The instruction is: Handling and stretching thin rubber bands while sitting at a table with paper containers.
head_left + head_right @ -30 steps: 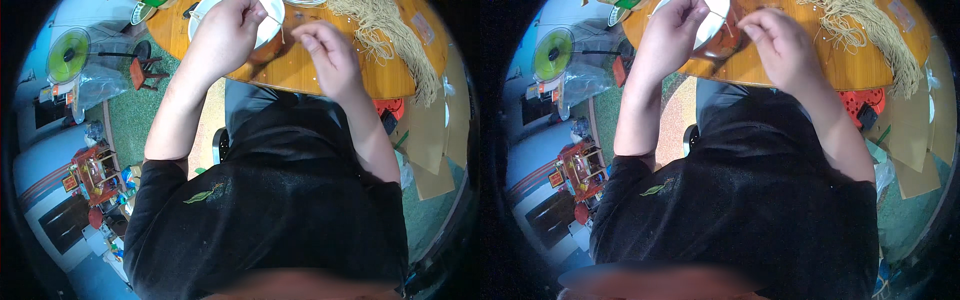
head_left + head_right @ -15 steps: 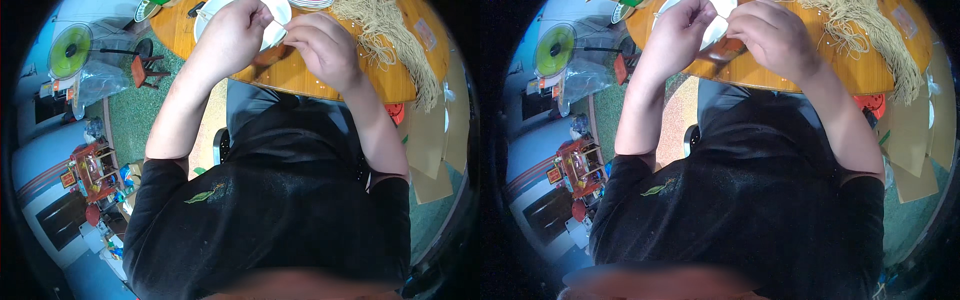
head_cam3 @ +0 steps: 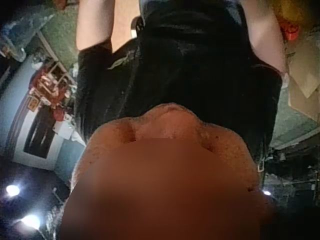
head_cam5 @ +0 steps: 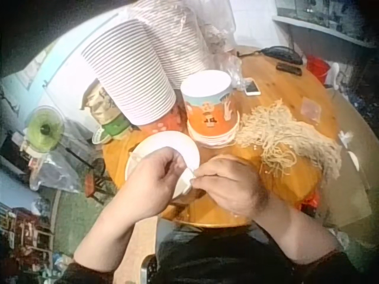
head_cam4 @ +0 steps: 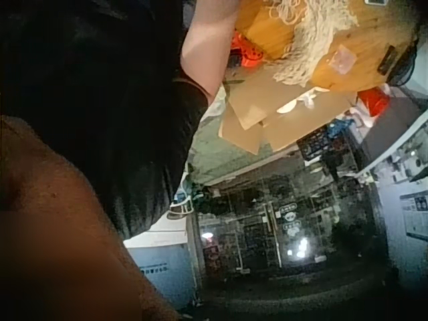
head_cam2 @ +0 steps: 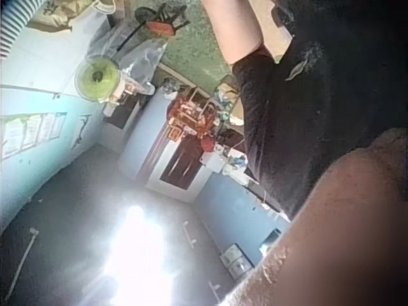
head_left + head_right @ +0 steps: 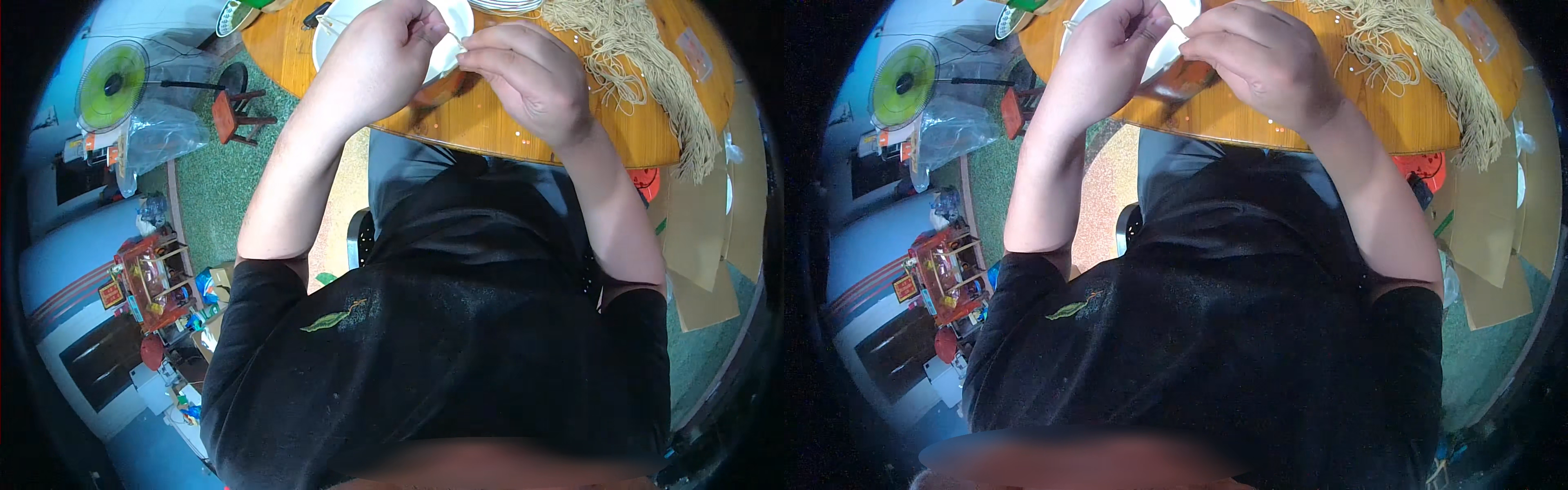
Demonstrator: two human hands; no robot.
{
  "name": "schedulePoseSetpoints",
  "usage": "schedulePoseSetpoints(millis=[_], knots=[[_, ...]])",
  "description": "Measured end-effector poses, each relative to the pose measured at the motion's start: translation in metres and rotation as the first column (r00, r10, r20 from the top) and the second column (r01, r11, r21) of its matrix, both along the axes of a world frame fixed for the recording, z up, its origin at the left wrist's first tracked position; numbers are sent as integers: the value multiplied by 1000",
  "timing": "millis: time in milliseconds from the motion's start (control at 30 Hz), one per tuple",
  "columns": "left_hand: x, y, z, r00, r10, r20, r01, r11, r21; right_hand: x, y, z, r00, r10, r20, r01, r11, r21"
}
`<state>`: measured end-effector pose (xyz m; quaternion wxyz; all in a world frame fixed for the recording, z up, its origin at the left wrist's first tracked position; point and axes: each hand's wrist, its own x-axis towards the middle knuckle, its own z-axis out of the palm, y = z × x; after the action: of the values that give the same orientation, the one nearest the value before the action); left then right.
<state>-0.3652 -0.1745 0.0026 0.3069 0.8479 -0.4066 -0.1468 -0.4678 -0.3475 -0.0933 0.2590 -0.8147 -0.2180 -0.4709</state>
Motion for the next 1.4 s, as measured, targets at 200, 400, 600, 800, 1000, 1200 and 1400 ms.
schedulePoseSetpoints(millis=[200,400,600,800,1000,1200,1400], knots=[[0,1,-1,1000,5,14,-5,1000,2,0,4,-10,991,62,-122,-41,985,166],[-3,1,-2,987,-26,157,26,1000,3,-7,27,-29,929,322,-183,-141,763,631],[5,4,-14,979,-83,186,103,990,-101,-8,38,-19,874,388,-292,83,473,877],[-12,11,-7,992,73,106,-21,903,-429,-12,33,9,796,428,-429,222,452,864],[-10,14,3,846,-94,525,350,841,-413,-21,33,54,653,290,-700,412,639,649],[-1,9,6,780,-261,569,538,744,-396,-25,23,67,572,282,-770,328,782,530],[11,-11,-5,726,-290,624,623,662,-417,-28,11,60,575,350,-739,247,787,565]])
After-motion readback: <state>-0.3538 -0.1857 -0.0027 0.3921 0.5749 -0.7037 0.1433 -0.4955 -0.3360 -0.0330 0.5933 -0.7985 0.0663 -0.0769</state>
